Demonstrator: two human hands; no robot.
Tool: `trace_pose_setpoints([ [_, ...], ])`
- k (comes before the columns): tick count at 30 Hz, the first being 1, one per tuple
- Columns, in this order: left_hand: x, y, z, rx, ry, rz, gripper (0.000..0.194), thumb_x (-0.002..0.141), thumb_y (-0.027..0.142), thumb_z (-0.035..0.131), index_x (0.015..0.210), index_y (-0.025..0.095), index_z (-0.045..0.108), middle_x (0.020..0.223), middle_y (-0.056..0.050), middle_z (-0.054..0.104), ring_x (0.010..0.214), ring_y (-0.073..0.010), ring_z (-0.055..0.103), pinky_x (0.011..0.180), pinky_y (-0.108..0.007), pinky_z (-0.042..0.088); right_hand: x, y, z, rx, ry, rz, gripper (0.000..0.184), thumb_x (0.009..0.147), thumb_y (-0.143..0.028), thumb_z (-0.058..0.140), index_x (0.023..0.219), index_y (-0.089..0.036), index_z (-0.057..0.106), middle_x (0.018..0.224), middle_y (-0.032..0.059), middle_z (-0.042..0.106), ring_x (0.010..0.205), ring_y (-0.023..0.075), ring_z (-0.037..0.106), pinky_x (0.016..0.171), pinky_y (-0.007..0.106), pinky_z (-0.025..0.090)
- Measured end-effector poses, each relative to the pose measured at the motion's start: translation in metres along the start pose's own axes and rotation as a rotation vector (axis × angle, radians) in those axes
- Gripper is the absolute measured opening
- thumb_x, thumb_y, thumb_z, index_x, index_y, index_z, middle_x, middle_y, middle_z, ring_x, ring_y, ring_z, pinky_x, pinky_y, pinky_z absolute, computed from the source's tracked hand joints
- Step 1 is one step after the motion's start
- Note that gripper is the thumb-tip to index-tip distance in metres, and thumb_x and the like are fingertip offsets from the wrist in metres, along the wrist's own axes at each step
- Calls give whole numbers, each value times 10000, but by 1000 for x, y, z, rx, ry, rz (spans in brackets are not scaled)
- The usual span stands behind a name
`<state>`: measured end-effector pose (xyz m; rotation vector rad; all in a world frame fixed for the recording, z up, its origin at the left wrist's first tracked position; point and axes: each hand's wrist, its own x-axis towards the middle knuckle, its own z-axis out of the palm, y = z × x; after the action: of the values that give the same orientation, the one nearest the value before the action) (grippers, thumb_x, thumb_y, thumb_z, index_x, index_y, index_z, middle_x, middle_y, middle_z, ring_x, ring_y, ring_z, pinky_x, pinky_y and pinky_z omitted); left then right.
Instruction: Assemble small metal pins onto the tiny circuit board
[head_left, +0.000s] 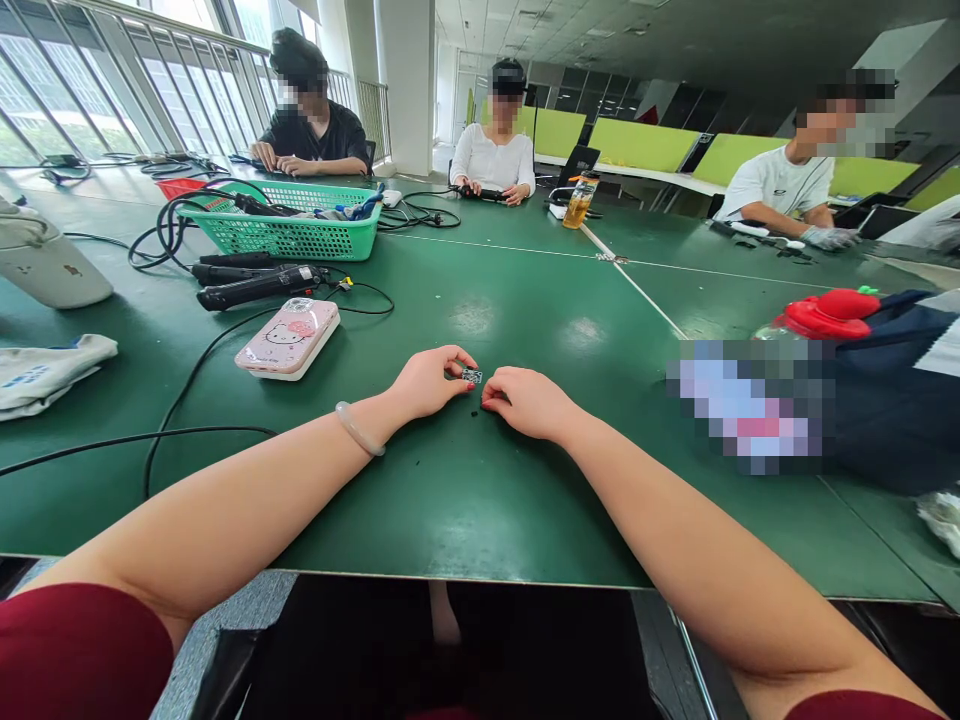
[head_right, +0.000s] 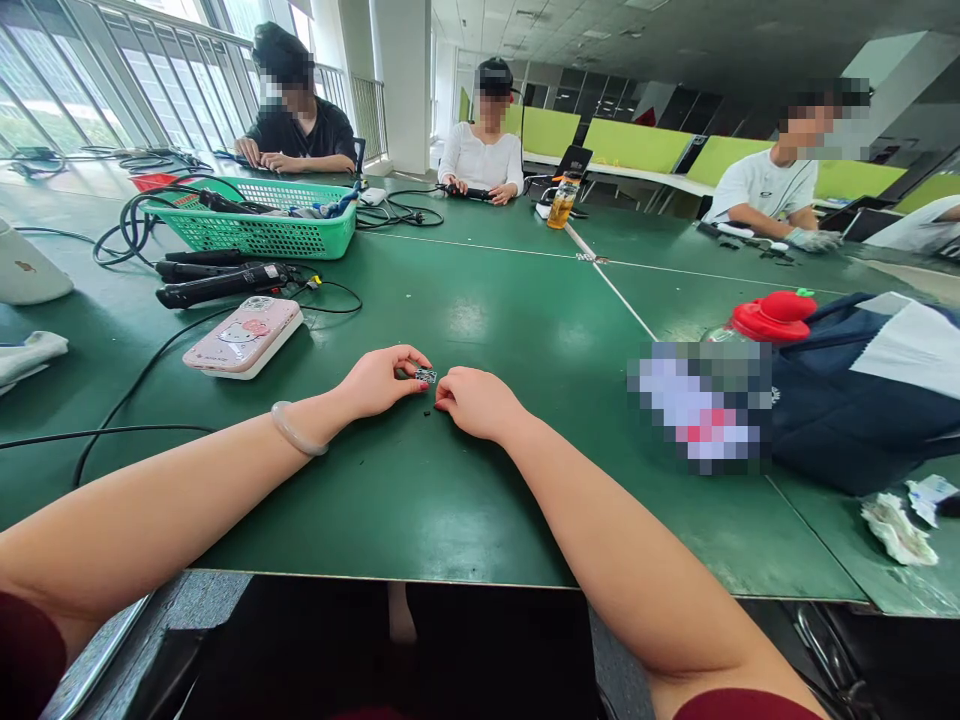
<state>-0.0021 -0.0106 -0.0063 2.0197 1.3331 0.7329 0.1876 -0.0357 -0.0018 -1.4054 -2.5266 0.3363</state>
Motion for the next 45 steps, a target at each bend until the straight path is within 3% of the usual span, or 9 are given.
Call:
trace_pose_setpoints([
  [3,0,0,0,5,-13,-9,266,696,284,671,952,217,648,853,7,702,805,-155,626,756,-288,454,-1,-1,1,-9,48,-18,126,863,-171,552,760,-181,625,840,31,582,721,129,513,650,256,359],
  [8,-2,6,-1,5,-20,-30,267,674,284,709,925,212,653,824,11,702,744,-142,617,729,-278,452,0,-4,4,69,279,-42,122,881,-159,513,809,-179,610,875,38,588,769,140,527,680,250,385],
  [12,-5,10,0,-28,-45,-24,256,659,286,719,894,204,656,795,14,697,695,-131,602,698,-269,447,1,-6,6,70,350,-41,151,902,-187,484,839,-183,622,916,49,597,770,142,534,684,254,397],
  [19,-3,5,2,-178,-96,-16,294,640,305,746,890,185,649,785,-4,697,708,-131,610,684,-261,449,1,-6,4,168,342,-20,92,839,-149,552,791,-184,623,863,21,604,730,123,517,670,249,388],
  [25,-2,2,1,-171,-74,-13,319,646,327,744,914,181,654,801,-16,700,737,-147,628,717,-276,462,1,-4,1,403,346,126,18,765,-187,644,758,-181,629,751,-14,601,596,87,456,601,229,367],
  [30,2,-3,-2,-111,30,-127,294,657,293,727,923,187,661,796,-7,691,731,-141,624,709,-273,458,-1,-6,0,328,67,92,89,738,-281,702,782,-204,706,733,-11,618,630,96,480,606,228,361],
  [33,2,-4,-2,-120,27,-129,287,660,285,727,922,188,662,802,-7,689,739,-141,624,715,-274,459,-1,-8,2,237,-7,17,70,746,-252,699,800,-211,717,767,-7,627,672,97,497,634,226,362],
  [37,0,0,-2,-125,15,-106,269,666,271,731,912,187,662,797,-7,685,740,-139,621,730,-272,463,-1,-9,3,263,34,0,75,788,-217,631,740,-191,682,729,-8,627,657,95,510,642,228,368],
  [45,1,-2,0,-179,28,-53,315,650,311,749,924,182,663,818,-25,696,763,-158,629,743,-298,457,4,0,3,829,251,188,168,780,-308,578,833,-155,622,777,27,663,528,87,522,582,241,430],
])
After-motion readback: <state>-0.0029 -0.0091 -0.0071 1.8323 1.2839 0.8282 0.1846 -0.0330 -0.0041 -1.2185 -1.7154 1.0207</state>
